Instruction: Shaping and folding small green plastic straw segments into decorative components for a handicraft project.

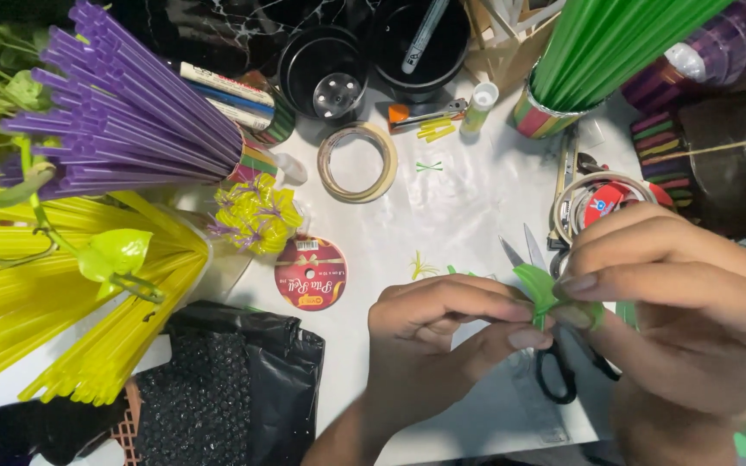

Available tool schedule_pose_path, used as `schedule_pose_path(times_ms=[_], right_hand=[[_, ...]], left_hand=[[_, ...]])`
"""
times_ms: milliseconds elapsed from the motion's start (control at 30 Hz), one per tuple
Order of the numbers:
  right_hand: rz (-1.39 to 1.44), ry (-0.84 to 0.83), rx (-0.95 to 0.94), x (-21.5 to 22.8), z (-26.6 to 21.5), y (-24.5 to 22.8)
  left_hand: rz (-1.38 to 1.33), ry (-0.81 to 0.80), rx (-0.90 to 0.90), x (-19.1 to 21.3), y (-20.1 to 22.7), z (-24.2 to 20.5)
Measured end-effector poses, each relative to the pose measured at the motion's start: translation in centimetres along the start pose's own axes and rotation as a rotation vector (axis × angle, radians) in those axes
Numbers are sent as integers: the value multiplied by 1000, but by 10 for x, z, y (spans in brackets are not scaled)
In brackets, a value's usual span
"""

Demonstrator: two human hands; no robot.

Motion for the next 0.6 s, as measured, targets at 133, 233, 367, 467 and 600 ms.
schedule_pose_path(times_ms=[133, 233, 367, 467, 600], right_hand=[[-32, 38, -11, -7, 11, -11], [-29, 160, -59, -14, 18, -11], [102, 230, -67, -21, 25, 2], [163, 198, -88, -26, 26, 14], [274, 147, -119, -35, 27, 27]], left_hand=[[71, 31, 12, 0, -4, -5], [-19, 68, 44, 1, -6, -6], [-170, 111, 125, 9, -19, -2], [-158, 128, 132, 20, -26, 1], [-153, 53, 72, 34, -38, -1]])
Point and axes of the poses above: each hand's wrist, its own z-axis towards the middle knuckle, its own x-axis out of the back of the hand, y = z × x, the point moved 3 cm from there along z, towards the middle knuckle, and after that the axes turned 14 degrees about -y, right-handed, at the moved point
